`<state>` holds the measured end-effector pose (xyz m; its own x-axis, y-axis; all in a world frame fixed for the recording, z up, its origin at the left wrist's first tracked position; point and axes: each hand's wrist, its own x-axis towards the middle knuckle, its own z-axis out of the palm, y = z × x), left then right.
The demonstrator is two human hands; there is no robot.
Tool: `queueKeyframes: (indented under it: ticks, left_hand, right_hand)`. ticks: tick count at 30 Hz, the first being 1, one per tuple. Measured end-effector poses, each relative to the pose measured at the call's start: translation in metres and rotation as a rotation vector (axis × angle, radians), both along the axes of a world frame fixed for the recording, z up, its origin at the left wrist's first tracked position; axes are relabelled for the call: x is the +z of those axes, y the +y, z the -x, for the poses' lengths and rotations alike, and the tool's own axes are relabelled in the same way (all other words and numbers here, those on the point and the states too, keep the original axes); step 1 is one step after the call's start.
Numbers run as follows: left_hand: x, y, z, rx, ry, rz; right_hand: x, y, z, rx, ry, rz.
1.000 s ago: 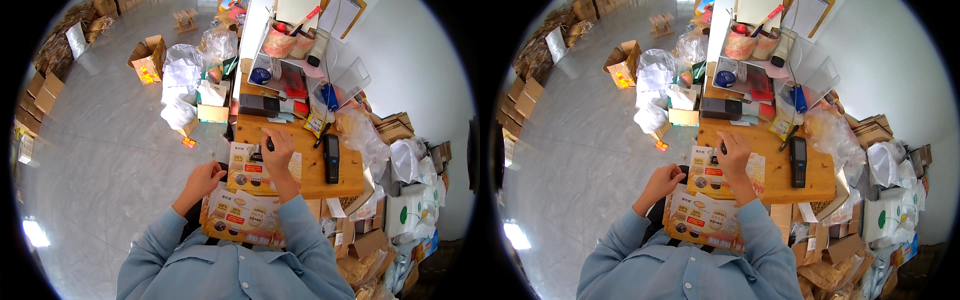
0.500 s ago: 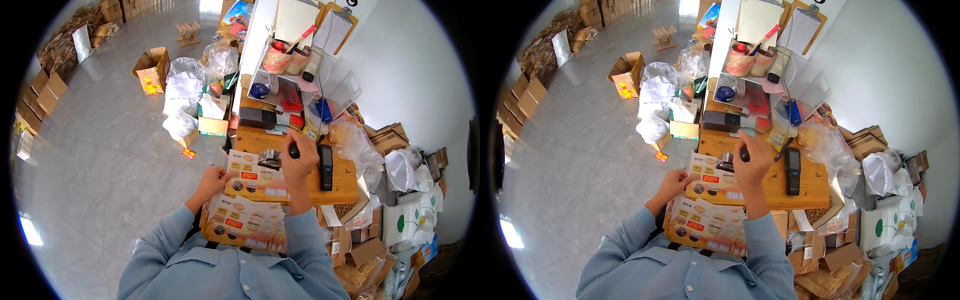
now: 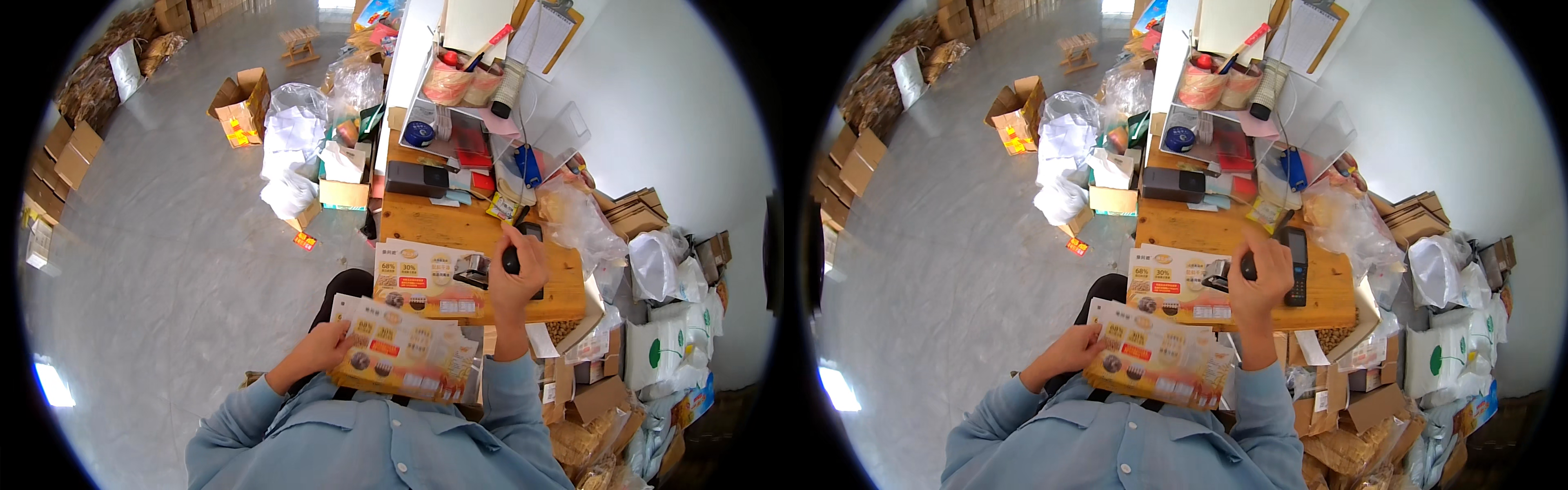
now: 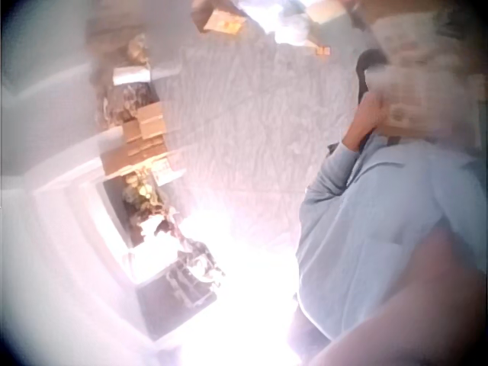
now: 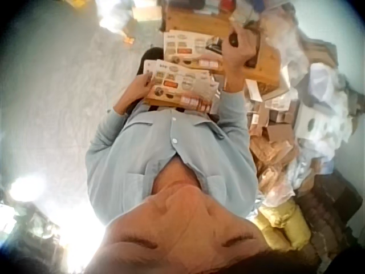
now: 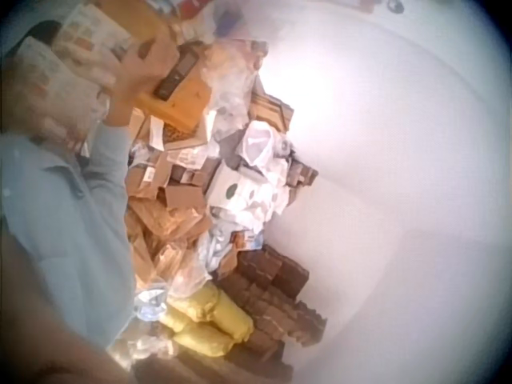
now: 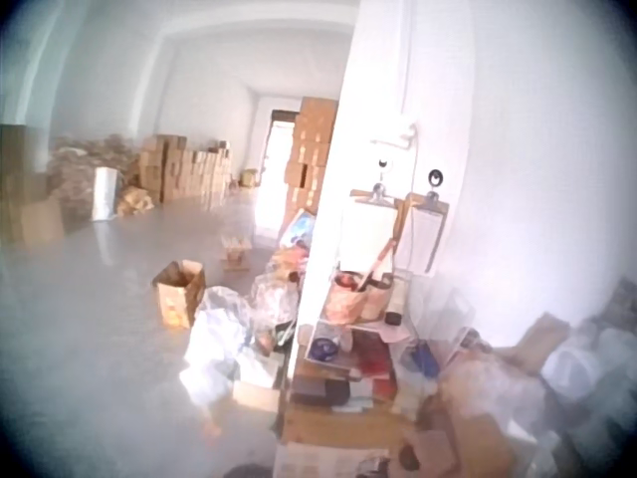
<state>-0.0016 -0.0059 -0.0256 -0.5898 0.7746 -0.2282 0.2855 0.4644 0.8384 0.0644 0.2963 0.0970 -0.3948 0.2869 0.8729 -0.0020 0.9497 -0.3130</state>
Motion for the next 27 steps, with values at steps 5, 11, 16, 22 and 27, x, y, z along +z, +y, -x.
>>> queueKeyframes:
  ticks: [5, 11, 16, 22, 27]
  left_hand:
    - [0.038, 0.0, -0.002, -0.047, 0.305, 0.24]
    - [0.043, 0.044, 0.031, 0.13, 0.388, 0.064]
    - [0.004, 0.074, 0.058, 0.198, 0.343, 0.058]
    - [-0.022, 0.092, 0.063, 0.223, 0.094, 0.066]
    - [-0.031, 0.096, 0.059, 0.309, 0.063, 0.048]
  right_hand:
    - [-0.031, -0.005, 0.03, 0.122, -0.044, -0.079]
    - [-0.069, -0.018, 0.064, 0.2, -0.12, -0.008]
    - [-0.092, -0.023, 0.069, 0.182, -0.093, 0.068]
    - [-0.077, -0.025, 0.066, 0.17, -0.09, 0.064]
    - [-0.022, -0.019, 0.043, 0.1, 0.071, 0.053]
